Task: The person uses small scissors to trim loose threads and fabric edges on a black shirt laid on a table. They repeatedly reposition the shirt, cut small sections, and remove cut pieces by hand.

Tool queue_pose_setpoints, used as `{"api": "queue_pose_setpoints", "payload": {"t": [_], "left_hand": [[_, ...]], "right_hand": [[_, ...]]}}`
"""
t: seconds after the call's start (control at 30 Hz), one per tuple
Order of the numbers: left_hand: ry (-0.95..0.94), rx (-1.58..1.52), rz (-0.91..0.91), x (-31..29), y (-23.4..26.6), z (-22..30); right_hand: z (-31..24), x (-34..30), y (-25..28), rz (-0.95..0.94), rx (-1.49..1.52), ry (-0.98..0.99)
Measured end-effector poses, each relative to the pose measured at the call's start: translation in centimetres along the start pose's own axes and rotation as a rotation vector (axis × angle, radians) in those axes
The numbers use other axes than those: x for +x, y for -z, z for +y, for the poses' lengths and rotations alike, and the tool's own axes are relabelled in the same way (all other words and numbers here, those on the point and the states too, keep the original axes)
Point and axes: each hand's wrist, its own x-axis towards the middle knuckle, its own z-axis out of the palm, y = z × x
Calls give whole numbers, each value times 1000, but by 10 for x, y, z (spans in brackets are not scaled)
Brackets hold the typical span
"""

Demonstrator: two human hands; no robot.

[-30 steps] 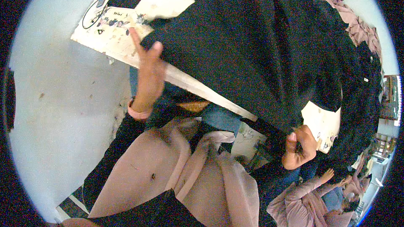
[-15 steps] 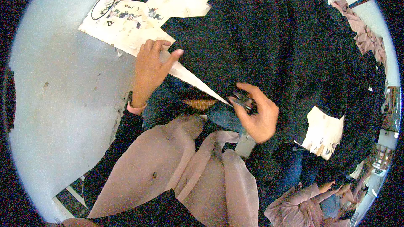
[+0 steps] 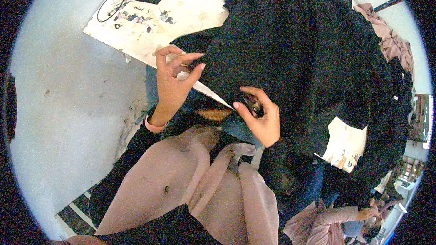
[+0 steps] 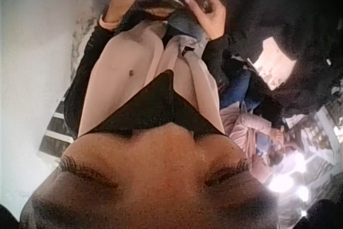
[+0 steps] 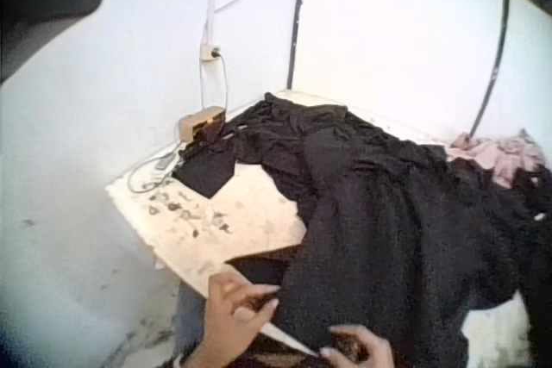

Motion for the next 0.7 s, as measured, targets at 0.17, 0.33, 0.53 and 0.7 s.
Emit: {"api": "queue_pose_setpoints", "payload": {"t": [0.17, 0.33, 0.53, 0.7], "left_hand": [[-255, 332, -165, -15, 1, 14], [-119, 186, -192, -23, -2, 20], [-281, 310, -354, -17, 4, 30], [-272, 301, -279, -11, -2, 37]], "right_hand": [[-29, 26, -9, 40, 289, 114], [-37, 56, -33, 90, 504, 109], [-46, 57, -26, 149, 322, 191], [-69, 44, -2, 347, -337, 349]]}}
